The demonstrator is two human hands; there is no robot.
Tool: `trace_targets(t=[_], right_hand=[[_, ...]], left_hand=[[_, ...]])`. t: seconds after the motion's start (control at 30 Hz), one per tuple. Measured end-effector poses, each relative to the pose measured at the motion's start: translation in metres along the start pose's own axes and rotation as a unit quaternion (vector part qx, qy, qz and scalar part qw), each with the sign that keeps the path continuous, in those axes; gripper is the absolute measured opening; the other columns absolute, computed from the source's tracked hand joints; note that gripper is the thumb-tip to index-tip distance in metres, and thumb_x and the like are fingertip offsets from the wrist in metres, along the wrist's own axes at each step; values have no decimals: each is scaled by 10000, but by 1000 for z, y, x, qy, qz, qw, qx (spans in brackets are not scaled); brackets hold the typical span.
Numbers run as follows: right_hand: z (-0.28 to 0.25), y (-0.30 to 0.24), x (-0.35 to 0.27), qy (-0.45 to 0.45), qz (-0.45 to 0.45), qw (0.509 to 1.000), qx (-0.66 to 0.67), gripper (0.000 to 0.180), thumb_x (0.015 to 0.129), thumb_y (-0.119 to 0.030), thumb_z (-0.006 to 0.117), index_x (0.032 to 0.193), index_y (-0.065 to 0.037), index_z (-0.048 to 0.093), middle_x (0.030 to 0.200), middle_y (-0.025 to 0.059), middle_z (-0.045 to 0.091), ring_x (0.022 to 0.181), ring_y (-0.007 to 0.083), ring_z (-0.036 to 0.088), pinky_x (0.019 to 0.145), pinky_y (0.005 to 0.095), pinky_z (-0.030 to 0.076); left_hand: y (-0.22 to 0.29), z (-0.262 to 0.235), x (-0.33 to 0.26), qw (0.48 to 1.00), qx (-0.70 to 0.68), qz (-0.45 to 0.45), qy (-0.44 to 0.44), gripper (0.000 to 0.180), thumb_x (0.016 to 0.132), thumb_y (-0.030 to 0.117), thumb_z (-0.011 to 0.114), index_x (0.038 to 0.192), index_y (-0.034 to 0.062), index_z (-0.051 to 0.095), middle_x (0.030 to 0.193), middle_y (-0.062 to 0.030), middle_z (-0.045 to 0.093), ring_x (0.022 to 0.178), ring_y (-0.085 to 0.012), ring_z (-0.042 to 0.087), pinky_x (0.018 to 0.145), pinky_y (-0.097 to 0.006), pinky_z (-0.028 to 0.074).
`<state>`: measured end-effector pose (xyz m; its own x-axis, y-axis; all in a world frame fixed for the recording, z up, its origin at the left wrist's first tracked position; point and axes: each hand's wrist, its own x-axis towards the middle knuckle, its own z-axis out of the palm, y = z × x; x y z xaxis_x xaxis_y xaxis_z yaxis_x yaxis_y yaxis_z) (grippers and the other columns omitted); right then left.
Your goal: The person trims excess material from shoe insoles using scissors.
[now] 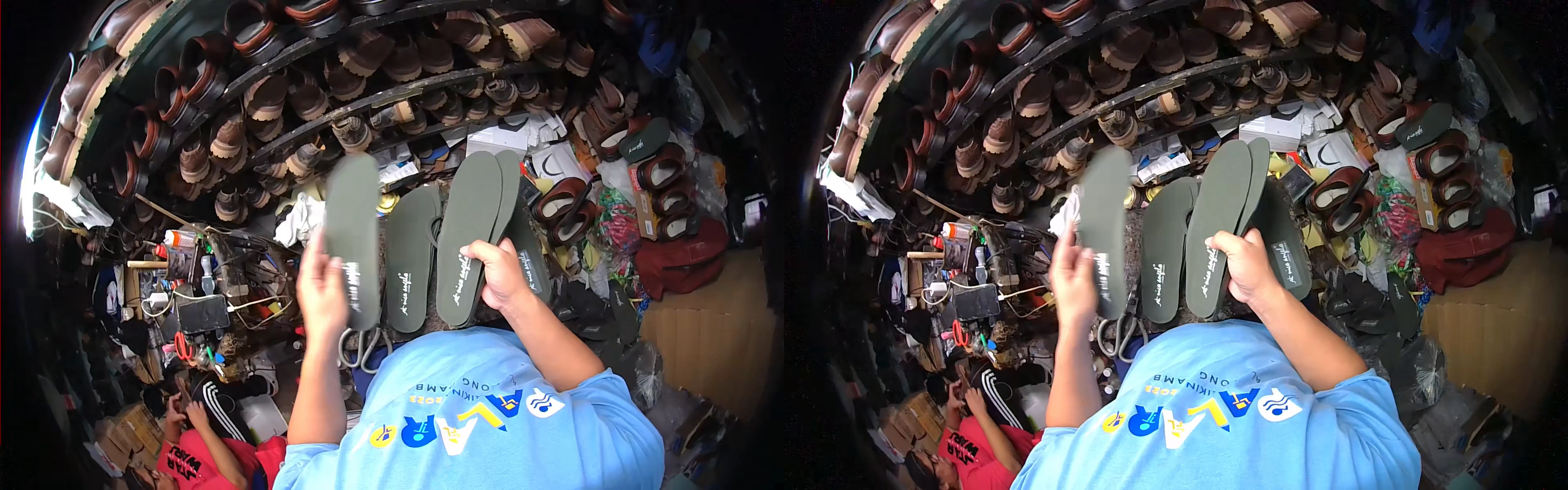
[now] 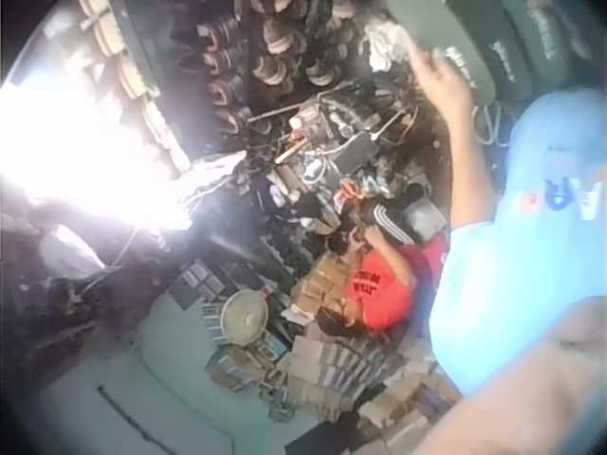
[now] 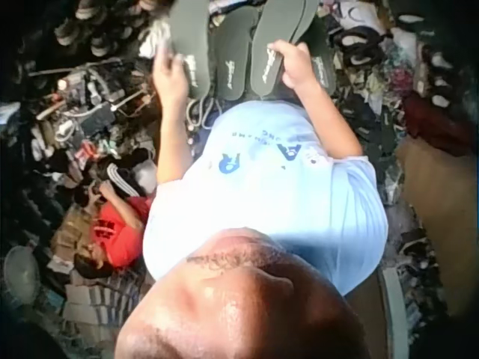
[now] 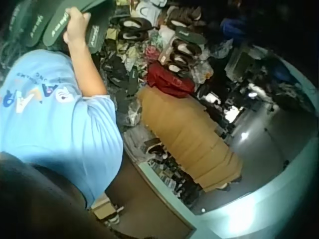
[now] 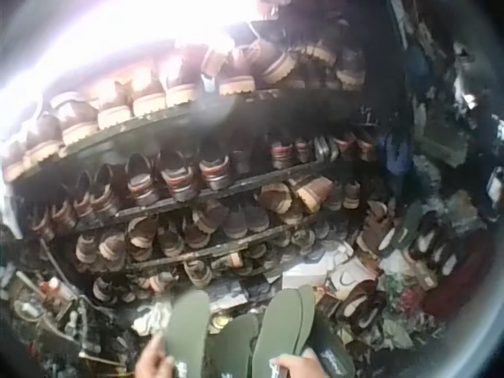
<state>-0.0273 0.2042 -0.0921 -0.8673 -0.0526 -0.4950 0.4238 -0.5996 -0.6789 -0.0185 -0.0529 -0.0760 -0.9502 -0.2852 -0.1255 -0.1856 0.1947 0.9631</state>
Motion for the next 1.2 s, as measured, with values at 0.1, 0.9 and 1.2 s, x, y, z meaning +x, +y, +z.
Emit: trace_targets(t=[0.1,0.9,1.2], right_hand=[[3,7,1,1,-21,1000,-13,130,788,29,619,914,35,652,850,94,670,746,199,671,695,349,562],[36,26,-9,-36,-39,998,35,215,827,86,518,985,47,658,951,76,675,857,165,651,776,315,523],[19,23,-13,56,50,994,-76,244,927,-200,682,1059,-14,594,993,85,596,909,193,612,728,403,579]], left_hand=[[-2,34,-20,943,302,17,-142,472,937,254,634,1352,42,562,1227,-235,562,1147,-395,567,993,-428,458],[-31,-1,-63,994,95,33,31,584,764,265,848,1240,-5,646,1248,-188,592,1189,-292,565,1026,-384,430],[-32,10,-66,993,108,34,-24,440,838,197,796,1197,-16,657,1244,-119,628,1140,-198,586,1013,-327,428]])
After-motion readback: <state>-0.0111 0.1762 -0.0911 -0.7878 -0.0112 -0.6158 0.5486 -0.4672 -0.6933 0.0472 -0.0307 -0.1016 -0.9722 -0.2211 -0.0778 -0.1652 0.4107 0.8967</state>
